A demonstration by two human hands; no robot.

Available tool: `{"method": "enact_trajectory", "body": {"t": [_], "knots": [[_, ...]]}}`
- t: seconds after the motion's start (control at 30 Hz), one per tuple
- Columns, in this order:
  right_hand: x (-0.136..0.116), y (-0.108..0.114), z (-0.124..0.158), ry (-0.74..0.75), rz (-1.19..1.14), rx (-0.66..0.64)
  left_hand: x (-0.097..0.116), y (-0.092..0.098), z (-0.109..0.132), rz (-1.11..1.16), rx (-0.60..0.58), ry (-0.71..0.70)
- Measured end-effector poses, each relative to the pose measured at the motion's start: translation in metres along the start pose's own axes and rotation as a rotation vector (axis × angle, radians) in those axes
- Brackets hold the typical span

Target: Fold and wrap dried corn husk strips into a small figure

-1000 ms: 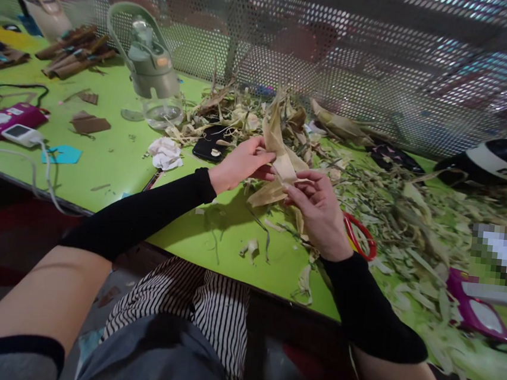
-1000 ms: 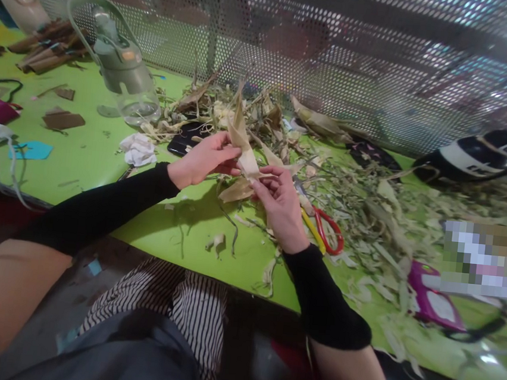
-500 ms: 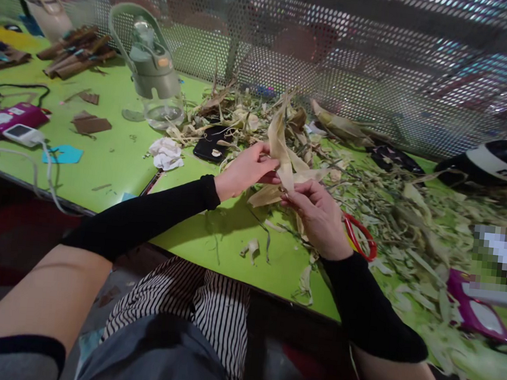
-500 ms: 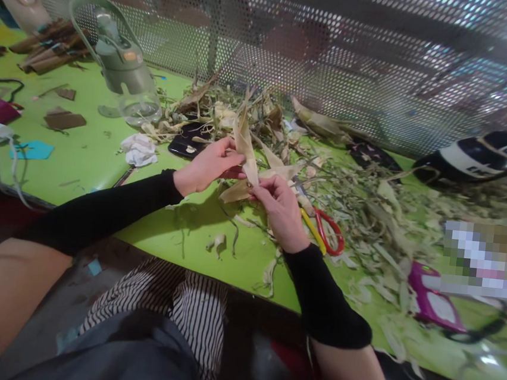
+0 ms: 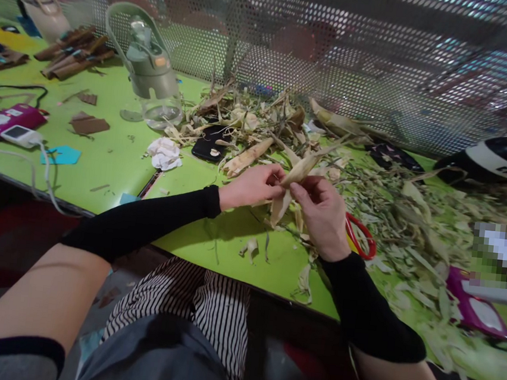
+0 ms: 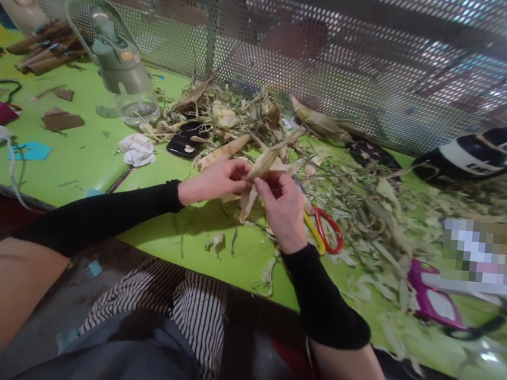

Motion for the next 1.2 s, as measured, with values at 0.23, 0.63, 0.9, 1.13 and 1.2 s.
{"method": "enact_trajectory", "body": {"t": [0.23,0.63,0.9,1.13,1.2], "knots": [[0.003,0.003,-0.001,-0.043,-0.002,-0.024,0.007,0.003,0.003,0.014,-0.004,0.056],[0.007,0.001,-0.001,-0.062,0.052,-0.031,0.000,0.007,-0.001,-0.033,0.048,-0.021],[0.001,0.002,-0.001,-0.049,0.102,-0.072,0.003,0.009,0.001,-0.129,0.076,-0.008],[-0.007,-0.001,0.000,-0.024,0.218,-0.087,0.003,0.008,0.001,-0.311,0.052,-0.045],[-0.010,-0.002,0.001,0.008,0.279,-0.095,0.003,0.009,0.000,-0.422,0.067,-0.072]]}}
Point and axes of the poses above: each hand's wrist, its own z-axis away from the middle knuckle, its own y-axis out of the back of the hand, x = y × z, the point moved 2 cm from there along -z, towards the middle knuckle, and after that the axes turned 13 degrees about -z, right-handed, at the moved point
